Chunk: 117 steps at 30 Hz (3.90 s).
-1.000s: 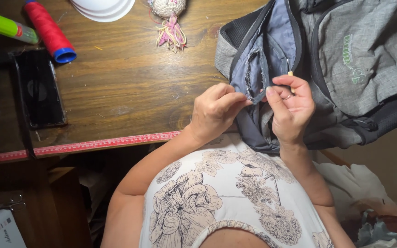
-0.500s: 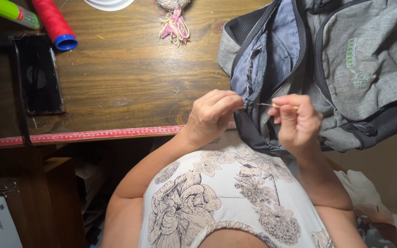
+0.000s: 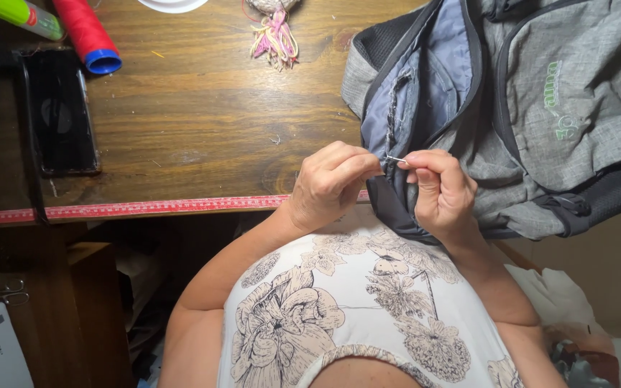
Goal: The person repairs a tear in the lining of a grey backpack using a needle and thread by hand. The person repeatedly pushes the needle through the fabric and pulls the thread tight to close the seam.
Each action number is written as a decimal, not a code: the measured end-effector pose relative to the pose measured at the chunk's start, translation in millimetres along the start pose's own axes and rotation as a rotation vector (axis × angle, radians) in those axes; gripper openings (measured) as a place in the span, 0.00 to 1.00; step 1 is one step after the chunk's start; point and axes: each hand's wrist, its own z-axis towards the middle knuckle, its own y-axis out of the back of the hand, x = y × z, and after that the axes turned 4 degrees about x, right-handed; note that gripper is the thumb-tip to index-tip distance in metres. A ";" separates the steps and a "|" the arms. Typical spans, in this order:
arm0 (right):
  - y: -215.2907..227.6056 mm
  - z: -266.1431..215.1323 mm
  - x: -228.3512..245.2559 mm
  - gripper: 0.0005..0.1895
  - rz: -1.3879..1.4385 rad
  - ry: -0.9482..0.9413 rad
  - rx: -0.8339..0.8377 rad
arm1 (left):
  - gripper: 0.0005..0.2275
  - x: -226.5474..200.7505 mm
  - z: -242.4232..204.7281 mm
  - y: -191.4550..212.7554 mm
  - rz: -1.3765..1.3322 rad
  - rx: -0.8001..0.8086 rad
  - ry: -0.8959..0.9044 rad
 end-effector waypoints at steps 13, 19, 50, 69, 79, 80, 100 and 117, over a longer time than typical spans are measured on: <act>-15.0 -1.7 7.8 0.08 -0.216 0.118 -0.124 | 0.04 2.0 -1.5 -10.0 -0.082 -0.021 -0.046; -16.2 -24.9 -2.2 0.05 -0.387 0.127 -0.101 | 0.05 -9.5 7.8 -3.8 -0.071 -0.072 -0.103; -17.6 -3.5 -17.8 0.06 -0.009 -0.208 -0.259 | 0.06 57.8 -14.4 -50.9 -0.784 -0.009 0.594; -22.6 -3.4 -8.9 0.03 -0.202 -0.235 -0.126 | 0.05 33.3 -7.7 -46.5 -0.554 -0.116 0.557; -21.1 -1.4 -4.5 0.04 -0.128 -0.231 -0.094 | 0.04 24.6 -4.3 -31.6 -0.464 -0.127 0.483; -21.2 -1.0 -3.4 0.04 -0.134 -0.220 -0.088 | 0.06 25.7 -5.2 -31.6 -0.461 -0.119 0.498; -17.5 -5.0 4.4 0.05 -0.230 -0.098 -0.078 | 0.02 15.1 31.7 -1.4 0.161 0.087 -0.051; -11.9 35.5 -0.6 0.10 -0.221 -0.139 -0.063 | 0.21 41.6 1.3 -20.3 -0.393 0.024 0.759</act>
